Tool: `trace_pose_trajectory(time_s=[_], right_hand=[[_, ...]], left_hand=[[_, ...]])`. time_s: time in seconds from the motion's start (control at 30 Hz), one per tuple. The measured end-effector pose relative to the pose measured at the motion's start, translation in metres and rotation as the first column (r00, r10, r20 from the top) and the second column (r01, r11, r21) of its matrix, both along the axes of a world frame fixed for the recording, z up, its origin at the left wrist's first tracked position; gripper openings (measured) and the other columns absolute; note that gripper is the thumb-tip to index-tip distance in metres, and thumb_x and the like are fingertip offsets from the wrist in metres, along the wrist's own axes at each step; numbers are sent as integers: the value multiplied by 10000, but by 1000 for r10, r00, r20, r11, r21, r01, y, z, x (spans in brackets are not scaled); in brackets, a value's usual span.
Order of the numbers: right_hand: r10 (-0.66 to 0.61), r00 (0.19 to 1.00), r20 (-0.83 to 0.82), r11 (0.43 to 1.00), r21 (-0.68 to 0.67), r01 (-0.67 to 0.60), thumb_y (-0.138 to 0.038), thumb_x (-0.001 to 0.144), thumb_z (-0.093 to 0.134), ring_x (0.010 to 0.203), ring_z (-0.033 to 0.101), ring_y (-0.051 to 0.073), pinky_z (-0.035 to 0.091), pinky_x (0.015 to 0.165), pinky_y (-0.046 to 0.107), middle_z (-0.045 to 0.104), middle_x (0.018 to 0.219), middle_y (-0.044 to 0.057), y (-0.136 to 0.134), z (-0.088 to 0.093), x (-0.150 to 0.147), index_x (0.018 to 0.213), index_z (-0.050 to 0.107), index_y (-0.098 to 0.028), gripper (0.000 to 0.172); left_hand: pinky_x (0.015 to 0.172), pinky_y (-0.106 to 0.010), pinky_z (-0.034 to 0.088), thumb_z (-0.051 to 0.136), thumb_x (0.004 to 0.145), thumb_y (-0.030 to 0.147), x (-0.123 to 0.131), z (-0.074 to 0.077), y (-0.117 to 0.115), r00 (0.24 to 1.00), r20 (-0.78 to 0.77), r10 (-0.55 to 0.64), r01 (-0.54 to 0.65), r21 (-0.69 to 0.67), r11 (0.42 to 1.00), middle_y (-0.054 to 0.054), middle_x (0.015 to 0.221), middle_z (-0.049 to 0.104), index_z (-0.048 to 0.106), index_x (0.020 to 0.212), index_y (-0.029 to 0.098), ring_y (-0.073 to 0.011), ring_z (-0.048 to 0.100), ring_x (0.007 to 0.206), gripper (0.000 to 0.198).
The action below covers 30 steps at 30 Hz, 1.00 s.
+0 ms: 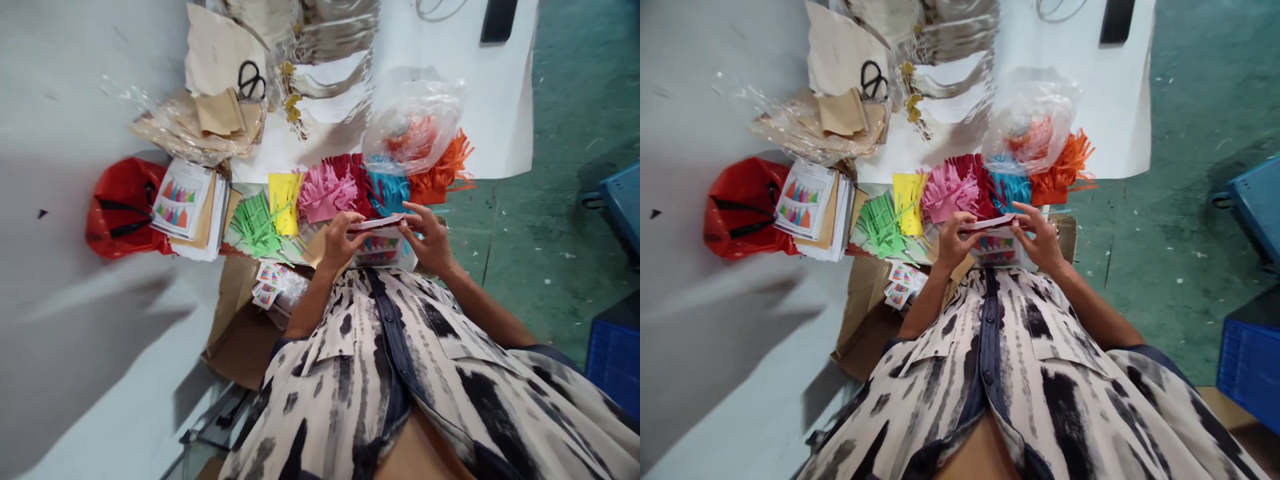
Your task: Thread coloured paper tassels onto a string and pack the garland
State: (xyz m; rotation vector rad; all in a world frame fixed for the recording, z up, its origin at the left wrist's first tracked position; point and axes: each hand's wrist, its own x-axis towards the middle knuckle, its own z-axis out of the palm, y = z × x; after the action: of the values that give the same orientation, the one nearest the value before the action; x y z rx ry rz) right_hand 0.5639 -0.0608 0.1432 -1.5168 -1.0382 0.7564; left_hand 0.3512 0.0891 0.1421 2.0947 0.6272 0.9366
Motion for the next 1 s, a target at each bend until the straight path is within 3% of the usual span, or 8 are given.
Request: trace_pose_trajectory(time_s=[0.13, 0.23, 0.33, 0.57, 0.77, 1.0], right_hand=[[27, 1000, -13, 1000, -2, -27, -398, 983, 826, 1104, 821, 206, 698, 982, 358, 829, 1278, 29, -4, 4, 2, 1366, 705, -329, 407], [21, 1000, -14, 999, -50, -21, -450, 979, 818, 1070, 825, 224, 702, 973, 391, 837, 1232, 52, -5, 7, 4, 1147, 760, -277, 248], [18, 999, -47, 996, -91, -22, -518, 970, 809, 1048, 831, 245, 707, 967, 418, 847, 1187, 65, -6, 10, 7, 1045, 764, -263, 269], [19, 993, -118, 990, -137, -36, -509, 979, 807, 1013, 829, 247, 686, 968, 431, 850, 1136, 59, -9, 8, 14, 1160, 808, -272, 298], [-25, 990, -135, 991, -135, 7, -526, 922, 863, 936, 815, 238, 692, 913, 411, 857, 1045, 57, -12, 7, 16, 1016, 856, -257, 286], [186, 982, -12, 971, -151, -186, -556, 954, 825, 950, 832, 242, 706, 850, 379, 871, 1100, 47, -16, 14, 41, 1073, 887, -287, 301]], left_hand=[[974, -321, 584, 777, 1002, 474, -4, -10, 1, 993, -70, -94, 94, -2, 996, -76, 1154, 723, 780, 1335, 257, -197, 704, 1080, 398], [936, -308, 587, 769, 1006, 472, -5, -16, 2, 988, -102, -120, 121, -1, 993, -68, 1092, 683, 827, 1311, 290, -181, 680, 1029, 360], [937, -325, 599, 784, 995, 468, -4, -17, 1, 985, -87, -150, 148, -22, 989, -72, 1101, 684, 839, 1297, 295, -184, 679, 1034, 352], [978, -338, 603, 807, 985, 451, 0, -14, 0, 974, -13, -227, 224, -117, 968, -89, 1163, 743, 818, 1335, 279, -190, 719, 1099, 389], [967, -325, 604, 827, 972, 414, 2, -19, -3, 973, 33, -230, 232, -115, 966, -83, 1147, 743, 833, 1308, 280, -178, 719, 1075, 362], [939, -318, 618, 832, 968, 416, 4, -31, -4, 966, 74, -248, 255, -110, 961, -75, 1134, 754, 844, 1287, 332, -169, 728, 1059, 331]])
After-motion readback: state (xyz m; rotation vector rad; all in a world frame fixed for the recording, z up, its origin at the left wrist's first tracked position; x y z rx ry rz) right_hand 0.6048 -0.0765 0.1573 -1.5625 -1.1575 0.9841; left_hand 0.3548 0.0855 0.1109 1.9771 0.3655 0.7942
